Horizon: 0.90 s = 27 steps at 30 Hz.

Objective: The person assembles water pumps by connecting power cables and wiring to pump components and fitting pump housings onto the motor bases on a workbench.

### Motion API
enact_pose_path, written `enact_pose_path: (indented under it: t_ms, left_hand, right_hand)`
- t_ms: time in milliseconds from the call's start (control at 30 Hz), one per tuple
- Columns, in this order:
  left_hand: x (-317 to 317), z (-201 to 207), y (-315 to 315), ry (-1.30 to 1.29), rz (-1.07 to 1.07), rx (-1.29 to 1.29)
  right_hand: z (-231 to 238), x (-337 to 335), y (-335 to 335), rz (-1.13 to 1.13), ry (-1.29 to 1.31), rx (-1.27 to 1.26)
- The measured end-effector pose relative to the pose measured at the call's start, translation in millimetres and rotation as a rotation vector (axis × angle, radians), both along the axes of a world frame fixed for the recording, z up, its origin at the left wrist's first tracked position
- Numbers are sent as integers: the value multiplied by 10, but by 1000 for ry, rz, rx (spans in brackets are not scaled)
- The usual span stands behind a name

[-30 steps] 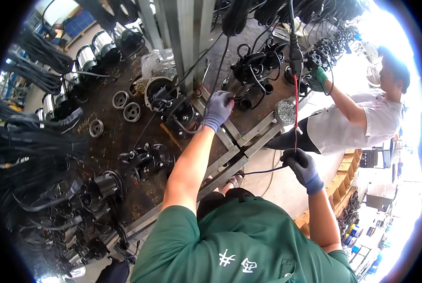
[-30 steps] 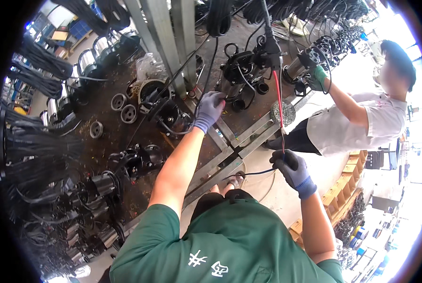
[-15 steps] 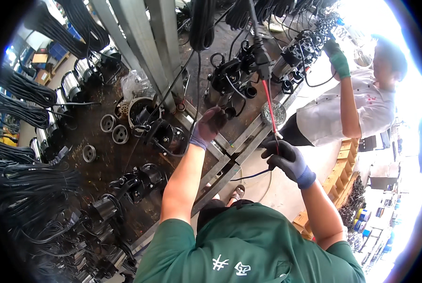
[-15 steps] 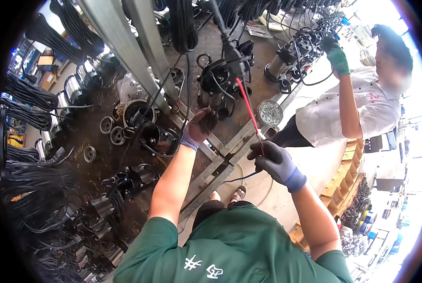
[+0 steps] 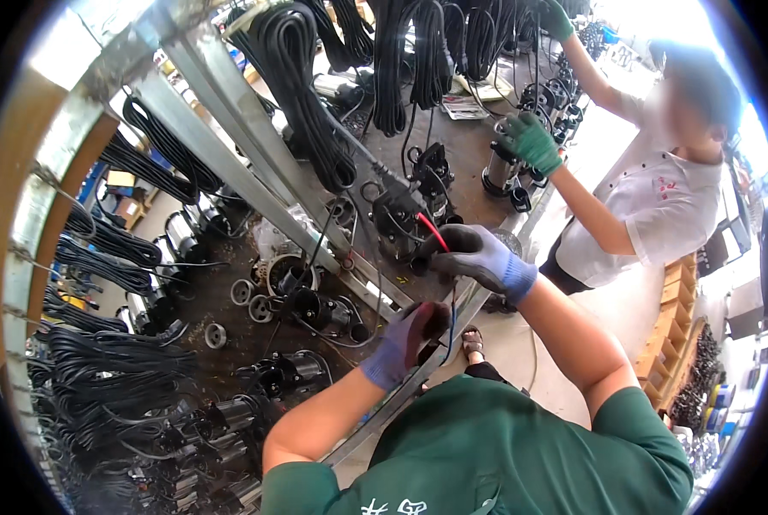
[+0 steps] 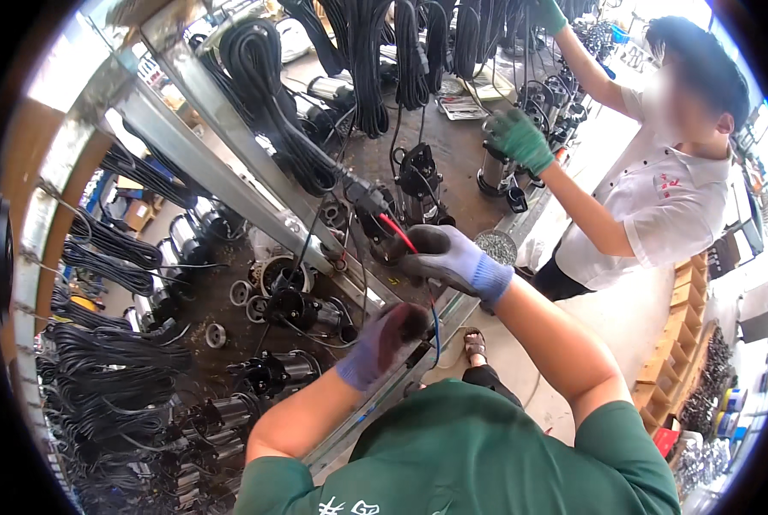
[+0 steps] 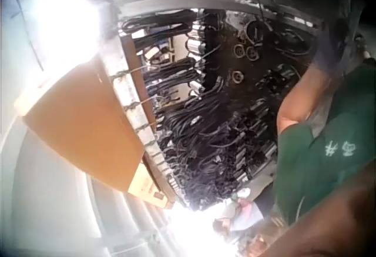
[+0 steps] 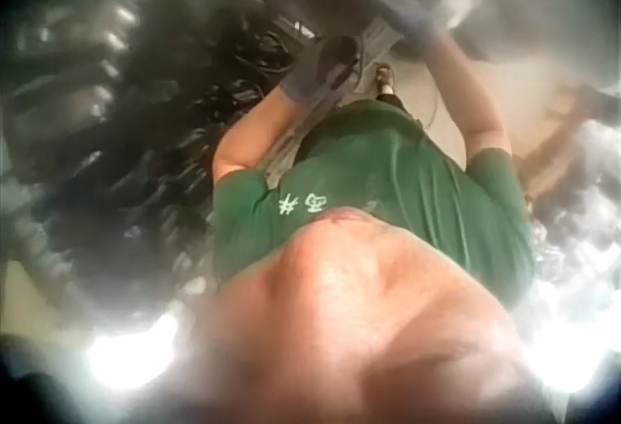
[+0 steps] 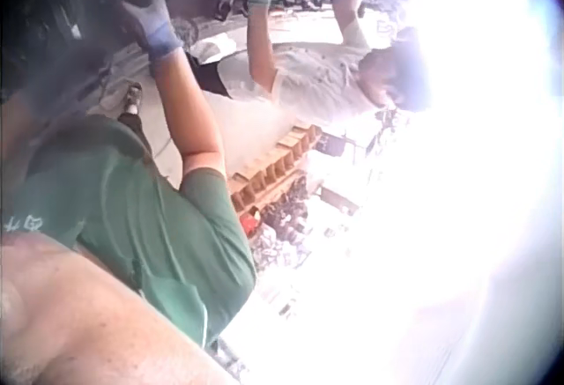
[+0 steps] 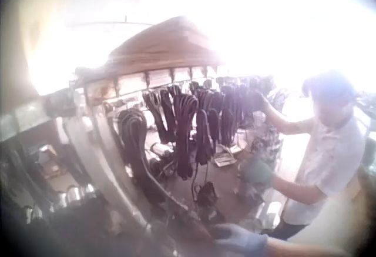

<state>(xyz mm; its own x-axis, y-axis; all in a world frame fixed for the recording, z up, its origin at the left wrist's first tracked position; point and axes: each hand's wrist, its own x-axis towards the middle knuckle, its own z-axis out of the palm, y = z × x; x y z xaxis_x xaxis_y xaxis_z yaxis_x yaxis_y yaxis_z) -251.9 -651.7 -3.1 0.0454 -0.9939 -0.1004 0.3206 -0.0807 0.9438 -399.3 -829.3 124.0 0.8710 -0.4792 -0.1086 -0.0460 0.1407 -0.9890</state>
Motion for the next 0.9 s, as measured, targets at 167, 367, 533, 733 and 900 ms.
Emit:
enact_pose_path:
  t_ms: [167,367,533,733,900]
  left_hand:
    - [448,2020,-523,-1637,397,-892]
    - [464,2800,-1498,-2311,-403,-533]
    - [342,2706,-1870,-2271,-632,-291]
    - [77,2795,-2347,-2224,-609,254]
    - [408,2489,-3080,-1423,446,-155]
  right_hand:
    - [34,272,-397,-17,-241,109]
    - [216,238,-723,2,-161,-54]
    - [204,10,-1098,112,-108,-22]
    - [61,-193,-1620,-41,-45,51]
    - [-31,-248,-1903,-268,-267,302]
